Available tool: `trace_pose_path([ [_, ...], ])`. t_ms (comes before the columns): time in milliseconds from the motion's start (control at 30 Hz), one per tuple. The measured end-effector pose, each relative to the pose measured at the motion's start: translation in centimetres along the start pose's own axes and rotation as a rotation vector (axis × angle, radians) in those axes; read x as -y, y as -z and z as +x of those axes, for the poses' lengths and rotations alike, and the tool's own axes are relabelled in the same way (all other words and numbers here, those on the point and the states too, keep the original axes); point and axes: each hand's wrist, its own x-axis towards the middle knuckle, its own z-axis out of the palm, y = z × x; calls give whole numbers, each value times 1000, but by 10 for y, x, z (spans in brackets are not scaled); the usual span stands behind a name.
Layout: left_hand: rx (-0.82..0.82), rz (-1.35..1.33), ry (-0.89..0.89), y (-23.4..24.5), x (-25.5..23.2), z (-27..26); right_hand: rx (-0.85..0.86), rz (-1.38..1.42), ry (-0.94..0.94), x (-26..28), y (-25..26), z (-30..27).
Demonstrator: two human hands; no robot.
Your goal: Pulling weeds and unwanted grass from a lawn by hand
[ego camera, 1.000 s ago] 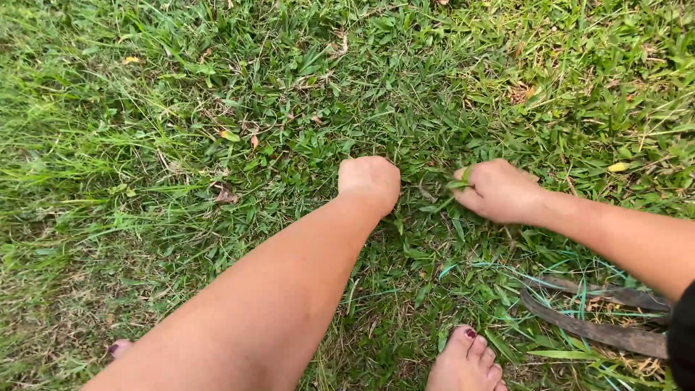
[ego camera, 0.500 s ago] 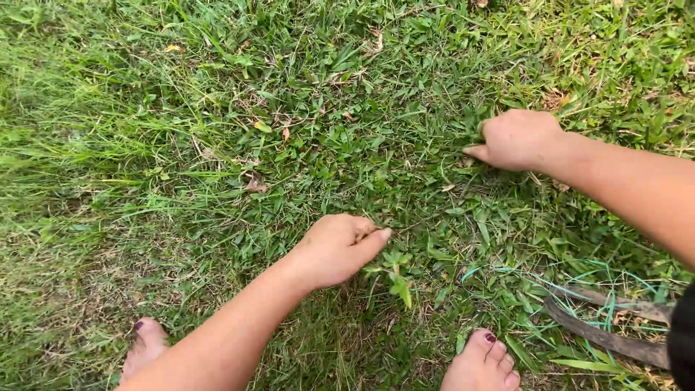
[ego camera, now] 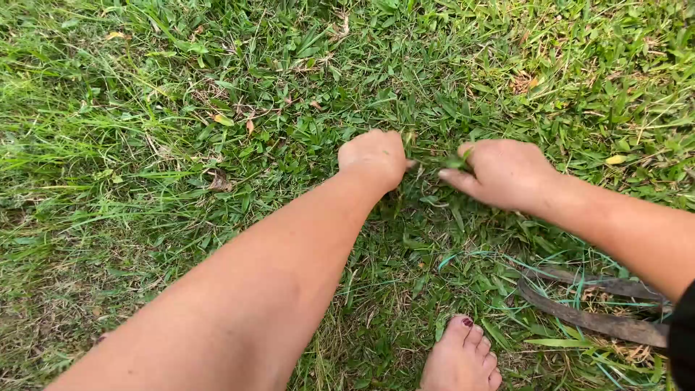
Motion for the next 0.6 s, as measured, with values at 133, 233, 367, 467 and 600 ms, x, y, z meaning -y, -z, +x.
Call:
trace_pose_path([
  [133,34,93,-90,-40,9,12,-26,-264,-118,-15,24,27],
  [233,94,28,-111,-30,14,-33,-29,-350,-43,-25,-2,57],
  [367,-2,-126,-67,-32,38,-61,-74,-349,96,-48,-31,82],
  [467,-58,-177,-74,-1,34,-67,-12,-405,86,-34,-33,55],
  [600,-62,-139,-158,25,12,-55,111,-108,103,15,-39,4],
])
